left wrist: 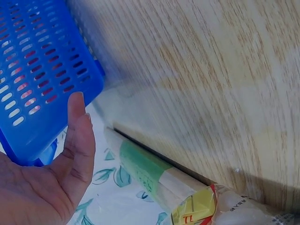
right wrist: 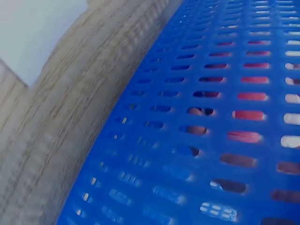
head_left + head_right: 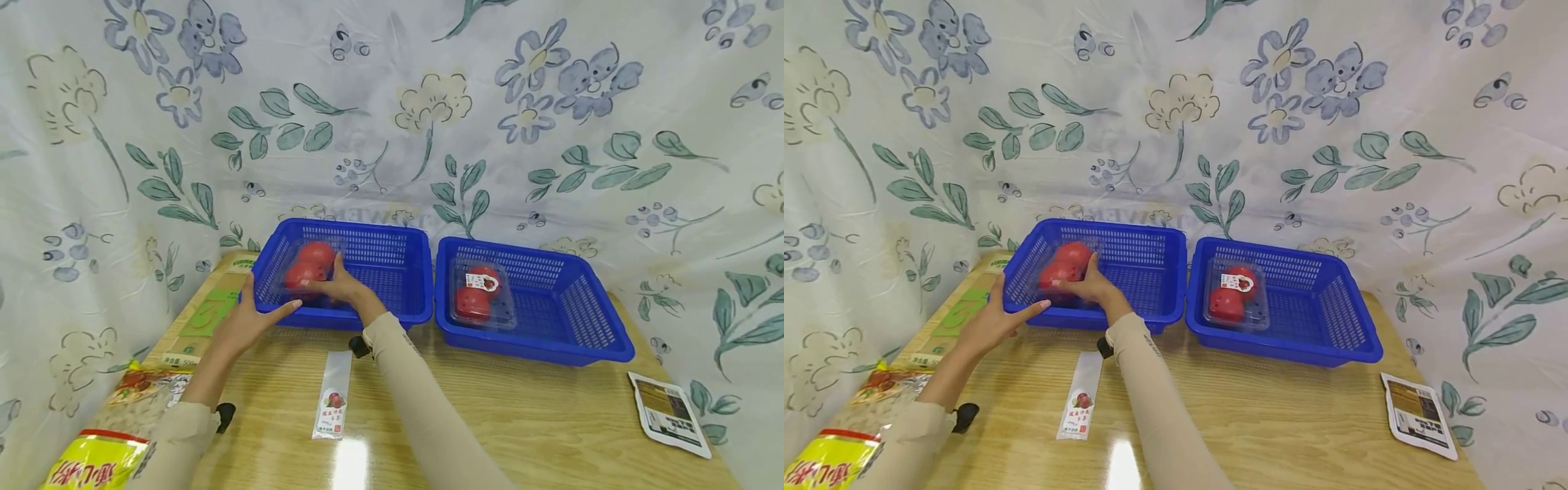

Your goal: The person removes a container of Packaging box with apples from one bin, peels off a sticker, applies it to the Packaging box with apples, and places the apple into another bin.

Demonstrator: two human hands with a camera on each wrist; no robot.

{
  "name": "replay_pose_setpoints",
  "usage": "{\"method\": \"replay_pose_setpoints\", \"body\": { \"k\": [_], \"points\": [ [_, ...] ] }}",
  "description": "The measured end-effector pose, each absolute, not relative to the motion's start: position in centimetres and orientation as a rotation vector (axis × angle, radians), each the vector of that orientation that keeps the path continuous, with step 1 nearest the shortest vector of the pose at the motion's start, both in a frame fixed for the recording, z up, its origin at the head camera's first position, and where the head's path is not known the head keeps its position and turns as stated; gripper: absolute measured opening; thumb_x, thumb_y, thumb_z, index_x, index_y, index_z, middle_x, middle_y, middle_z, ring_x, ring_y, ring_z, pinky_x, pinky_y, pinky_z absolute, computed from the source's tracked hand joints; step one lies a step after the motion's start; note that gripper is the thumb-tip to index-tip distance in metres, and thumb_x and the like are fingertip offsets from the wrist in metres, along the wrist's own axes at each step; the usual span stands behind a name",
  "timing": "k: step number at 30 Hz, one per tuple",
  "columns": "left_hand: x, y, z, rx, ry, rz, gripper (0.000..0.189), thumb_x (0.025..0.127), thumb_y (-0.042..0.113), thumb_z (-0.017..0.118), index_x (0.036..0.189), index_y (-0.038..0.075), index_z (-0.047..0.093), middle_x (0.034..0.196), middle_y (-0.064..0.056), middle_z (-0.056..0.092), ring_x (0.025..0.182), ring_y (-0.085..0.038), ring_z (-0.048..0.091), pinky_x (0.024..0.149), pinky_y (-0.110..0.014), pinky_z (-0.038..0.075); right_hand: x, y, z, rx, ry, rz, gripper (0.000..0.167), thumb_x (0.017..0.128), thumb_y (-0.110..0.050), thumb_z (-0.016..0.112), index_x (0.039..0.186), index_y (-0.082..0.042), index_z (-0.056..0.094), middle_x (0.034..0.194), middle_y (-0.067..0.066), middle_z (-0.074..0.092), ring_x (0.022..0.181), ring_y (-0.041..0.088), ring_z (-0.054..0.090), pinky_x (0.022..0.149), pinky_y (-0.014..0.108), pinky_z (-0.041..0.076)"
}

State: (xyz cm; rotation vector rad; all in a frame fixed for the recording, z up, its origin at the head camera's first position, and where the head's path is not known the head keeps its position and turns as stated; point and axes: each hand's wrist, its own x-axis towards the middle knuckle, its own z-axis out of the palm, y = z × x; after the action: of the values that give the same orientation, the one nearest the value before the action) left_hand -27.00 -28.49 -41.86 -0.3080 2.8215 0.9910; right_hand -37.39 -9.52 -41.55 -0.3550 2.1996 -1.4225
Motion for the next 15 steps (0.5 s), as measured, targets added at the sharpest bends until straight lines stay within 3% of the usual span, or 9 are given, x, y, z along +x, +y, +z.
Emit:
{"method": "replay_pose_setpoints", "body": {
  "k": [6,15],
  "points": [
    [-26.87,-28.50,-41.76,-0.308,2.819,0.993,0.129,0.078,0.086,0.048,0.149,0.017,-0.034,0.156,-0.040,0.011,0.134,-0.064,0.029,0.100,-0.073,0.034,-37.59,-10.03,-41.62,-0.288,2.223,-1.455,0.110,0.092,-0.049,0.067,0.158,-0.022,-0.017,0.166,0.017,0.008,0.123,0.041,0.058,0.109,0.047,0.042],
    [-27.00,-28.49,-41.66,-0.305,2.826,1.001,0.130,0.078,0.087,0.048,0.151,0.014,-0.031,0.155,-0.040,0.014,0.135,-0.062,0.030,0.101,-0.072,0.034,-37.62,-9.98,-41.38,-0.227,2.078,-1.532,0.121,0.087,-0.029,0.077,0.156,-0.027,-0.022,0.165,0.019,0.004,0.114,0.047,0.062,0.095,0.050,0.052]
  ]
}}
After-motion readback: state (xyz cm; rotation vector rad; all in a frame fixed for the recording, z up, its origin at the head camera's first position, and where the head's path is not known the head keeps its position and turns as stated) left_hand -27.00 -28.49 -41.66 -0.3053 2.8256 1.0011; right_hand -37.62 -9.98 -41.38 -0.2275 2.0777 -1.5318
